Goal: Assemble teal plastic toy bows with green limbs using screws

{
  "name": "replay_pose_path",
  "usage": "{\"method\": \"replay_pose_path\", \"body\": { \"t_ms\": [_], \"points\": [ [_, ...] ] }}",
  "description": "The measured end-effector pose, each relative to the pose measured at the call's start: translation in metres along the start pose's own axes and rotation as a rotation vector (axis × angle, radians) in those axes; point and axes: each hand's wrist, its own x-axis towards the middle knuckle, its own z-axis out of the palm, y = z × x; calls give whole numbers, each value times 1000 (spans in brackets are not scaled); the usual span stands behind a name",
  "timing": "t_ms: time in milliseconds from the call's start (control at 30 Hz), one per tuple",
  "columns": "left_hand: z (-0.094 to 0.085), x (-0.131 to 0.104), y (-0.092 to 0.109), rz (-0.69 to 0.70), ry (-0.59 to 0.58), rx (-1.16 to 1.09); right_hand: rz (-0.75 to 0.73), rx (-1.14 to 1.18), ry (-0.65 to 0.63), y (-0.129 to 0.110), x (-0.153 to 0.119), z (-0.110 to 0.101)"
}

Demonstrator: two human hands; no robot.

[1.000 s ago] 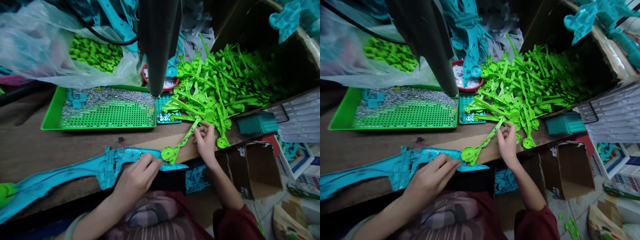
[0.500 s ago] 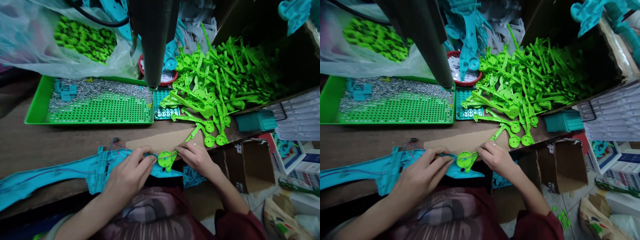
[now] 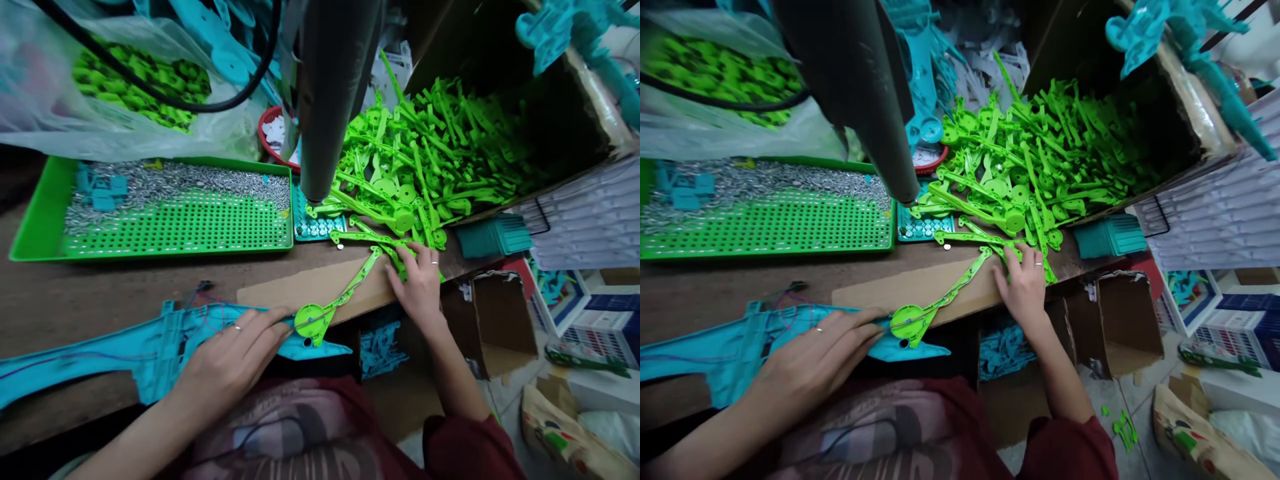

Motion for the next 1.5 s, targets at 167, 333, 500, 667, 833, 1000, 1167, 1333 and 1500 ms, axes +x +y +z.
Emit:
{"method": "replay_pose_path", "body": {
  "t_ms": [167, 333, 500, 667, 833, 1000, 1167, 1333, 1500],
  "points": [
    [0, -3, -3, 33, 12, 7, -13, -94, -53, 42, 30, 18],
    [0, 2, -2, 22, 43, -1, -124, -167, -45, 13, 59, 17],
    [-2, 3, -2, 7, 38, -2, -211, -52, -333, -57, 66, 22],
    [-1, 2, -1, 3, 60, -9, -169, -61, -416, -79, 69, 28],
    [1, 2, -1, 2, 29, 10, -134, 49, -326, -78, 87, 31],
    [-2, 4, 1, -9, -3, 32, -293, 369, -152, -79, 102, 19],
    [-3, 6, 4, -20, -18, 74, -623, 462, -435, -64, 66, -16],
    [-7, 7, 7, -69, 12, 31, -614, 408, -430, -41, 28, -14],
    [-21, 10, 23, -98, 11, -6, -617, 468, -355, -36, 20, 5]
  ]
}}
